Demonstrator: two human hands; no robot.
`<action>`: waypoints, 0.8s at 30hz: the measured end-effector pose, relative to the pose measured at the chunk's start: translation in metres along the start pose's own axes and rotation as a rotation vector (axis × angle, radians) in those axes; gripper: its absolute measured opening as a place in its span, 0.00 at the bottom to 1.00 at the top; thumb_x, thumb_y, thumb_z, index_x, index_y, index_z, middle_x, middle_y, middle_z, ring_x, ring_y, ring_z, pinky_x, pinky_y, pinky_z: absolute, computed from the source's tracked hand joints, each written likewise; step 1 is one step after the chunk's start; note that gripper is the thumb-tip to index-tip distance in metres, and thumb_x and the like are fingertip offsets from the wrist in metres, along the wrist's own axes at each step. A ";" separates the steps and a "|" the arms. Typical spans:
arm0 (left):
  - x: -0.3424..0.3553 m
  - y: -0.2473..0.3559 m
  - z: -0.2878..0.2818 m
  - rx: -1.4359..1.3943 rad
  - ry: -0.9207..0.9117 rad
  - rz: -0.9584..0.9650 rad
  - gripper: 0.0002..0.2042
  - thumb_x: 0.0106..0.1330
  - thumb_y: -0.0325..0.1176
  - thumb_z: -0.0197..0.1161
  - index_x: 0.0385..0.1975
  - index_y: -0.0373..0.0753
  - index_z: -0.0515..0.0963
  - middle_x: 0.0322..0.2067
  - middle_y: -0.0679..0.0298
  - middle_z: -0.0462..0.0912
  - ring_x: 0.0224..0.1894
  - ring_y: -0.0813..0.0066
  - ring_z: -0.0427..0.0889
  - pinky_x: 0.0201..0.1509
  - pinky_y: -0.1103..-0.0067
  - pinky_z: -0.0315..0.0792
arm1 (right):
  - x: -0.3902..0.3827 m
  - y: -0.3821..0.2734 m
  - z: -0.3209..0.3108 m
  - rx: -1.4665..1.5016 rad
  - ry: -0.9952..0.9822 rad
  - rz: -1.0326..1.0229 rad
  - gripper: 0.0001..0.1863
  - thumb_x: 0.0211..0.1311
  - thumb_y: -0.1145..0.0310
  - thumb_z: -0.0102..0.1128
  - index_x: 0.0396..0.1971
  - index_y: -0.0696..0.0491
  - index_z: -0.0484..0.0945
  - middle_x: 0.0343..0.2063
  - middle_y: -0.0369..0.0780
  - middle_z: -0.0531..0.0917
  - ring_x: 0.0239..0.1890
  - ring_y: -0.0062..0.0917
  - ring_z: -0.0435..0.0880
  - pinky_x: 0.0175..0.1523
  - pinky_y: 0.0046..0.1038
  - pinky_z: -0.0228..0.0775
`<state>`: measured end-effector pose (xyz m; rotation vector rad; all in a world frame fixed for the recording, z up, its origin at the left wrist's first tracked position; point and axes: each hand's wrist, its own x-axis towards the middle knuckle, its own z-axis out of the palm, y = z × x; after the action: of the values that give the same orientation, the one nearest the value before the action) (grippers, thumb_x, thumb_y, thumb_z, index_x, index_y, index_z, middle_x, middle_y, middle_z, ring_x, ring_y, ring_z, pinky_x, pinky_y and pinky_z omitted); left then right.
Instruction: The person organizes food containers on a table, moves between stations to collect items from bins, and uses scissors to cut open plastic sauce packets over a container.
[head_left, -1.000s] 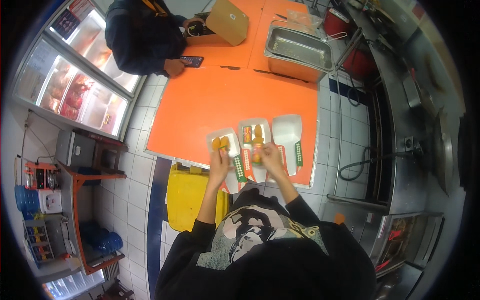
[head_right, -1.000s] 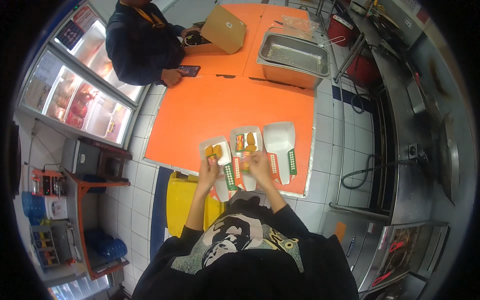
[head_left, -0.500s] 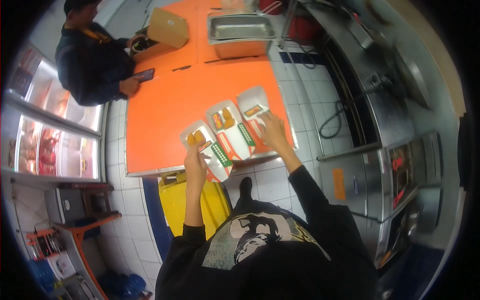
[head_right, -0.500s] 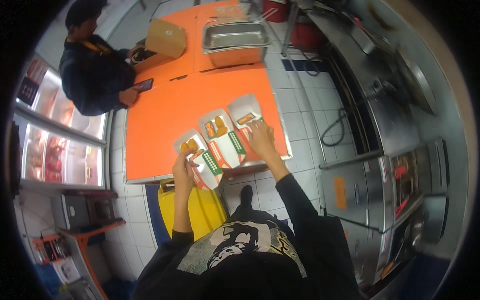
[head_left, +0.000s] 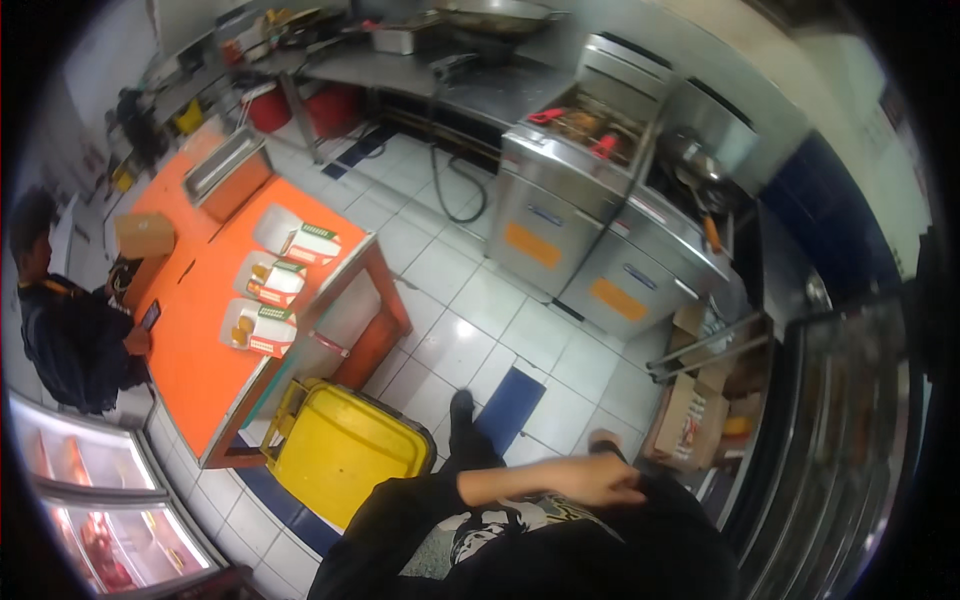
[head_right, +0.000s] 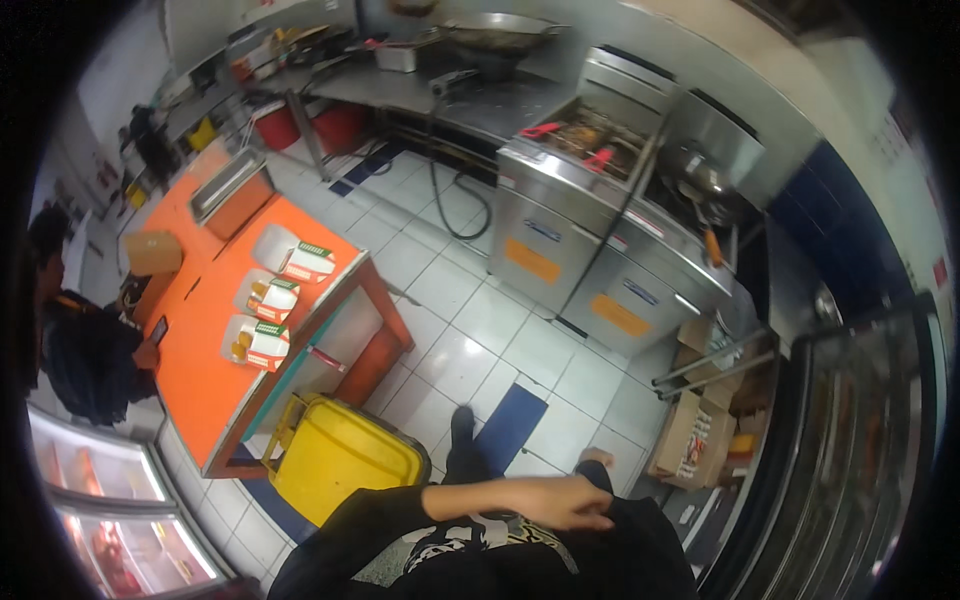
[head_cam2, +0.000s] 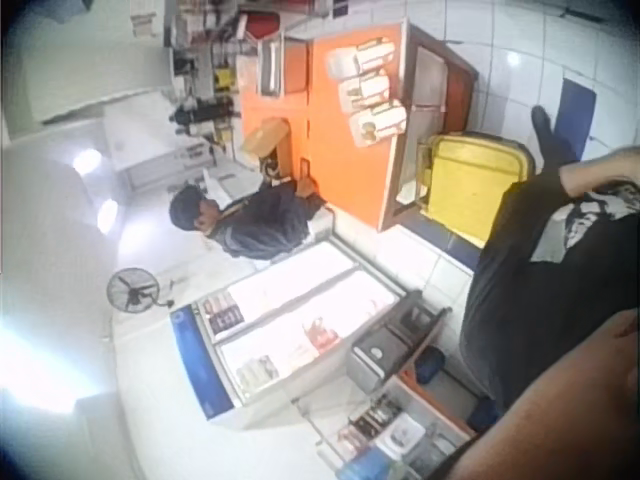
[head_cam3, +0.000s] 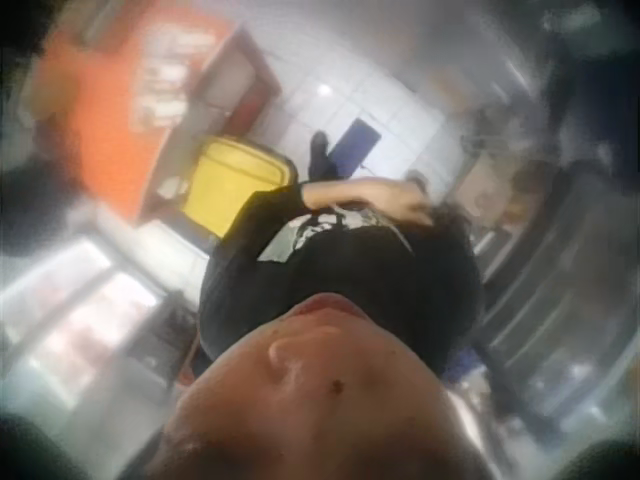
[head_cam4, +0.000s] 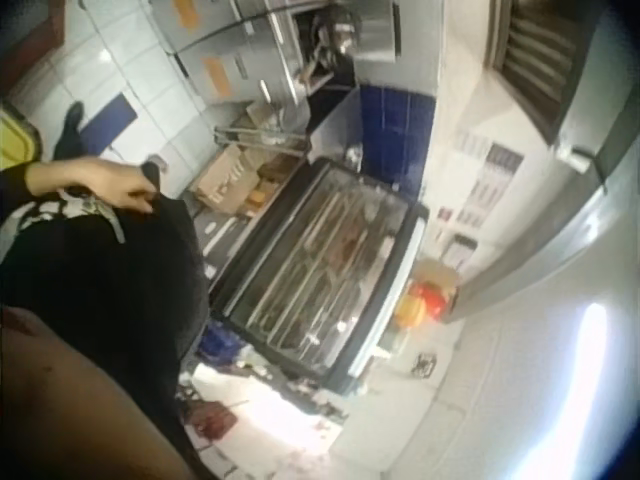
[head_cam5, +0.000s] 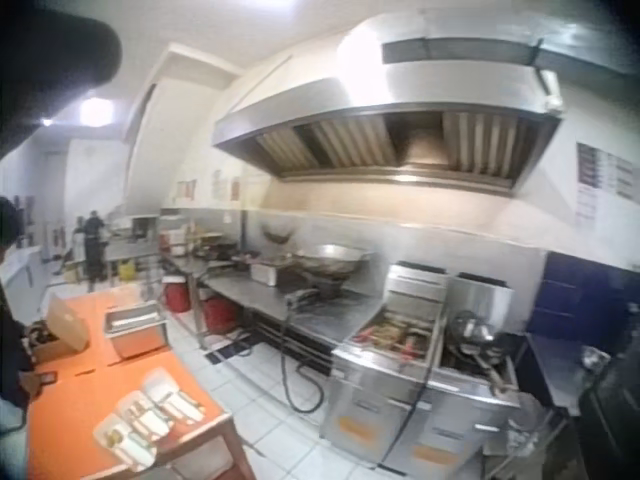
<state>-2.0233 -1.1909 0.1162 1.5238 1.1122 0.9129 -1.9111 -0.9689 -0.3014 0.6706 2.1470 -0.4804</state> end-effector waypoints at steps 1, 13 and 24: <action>0.020 0.006 0.031 0.012 -0.027 0.006 0.15 0.64 0.40 0.54 0.26 0.32 0.69 0.19 0.56 0.74 0.21 0.65 0.74 0.26 0.72 0.67 | -0.024 0.029 0.018 0.110 0.009 0.059 0.13 0.51 0.67 0.51 0.37 0.54 0.75 0.32 0.48 0.80 0.36 0.39 0.79 0.38 0.39 0.71; -0.002 0.084 0.295 -0.443 -0.398 0.329 0.15 0.68 0.38 0.49 0.24 0.34 0.57 0.19 0.66 0.55 0.22 0.78 0.56 0.26 0.80 0.55 | -0.204 0.142 0.084 1.003 0.490 0.065 0.06 0.51 0.67 0.55 0.22 0.53 0.75 0.13 0.36 0.73 0.13 0.25 0.71 0.15 0.30 0.63; -0.123 0.057 0.544 -1.059 -0.575 -0.131 0.24 0.61 0.46 0.58 0.48 0.32 0.69 0.40 0.65 0.75 0.38 0.81 0.74 0.43 0.83 0.69 | -0.458 -0.049 0.020 1.216 0.918 -0.529 0.09 0.56 0.72 0.53 0.35 0.58 0.77 0.29 0.43 0.80 0.25 0.28 0.82 0.24 0.27 0.79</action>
<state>-1.5390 -1.4662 0.0518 0.7165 0.1967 0.7068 -1.6890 -1.1544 0.0576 1.0721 2.7161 -2.2092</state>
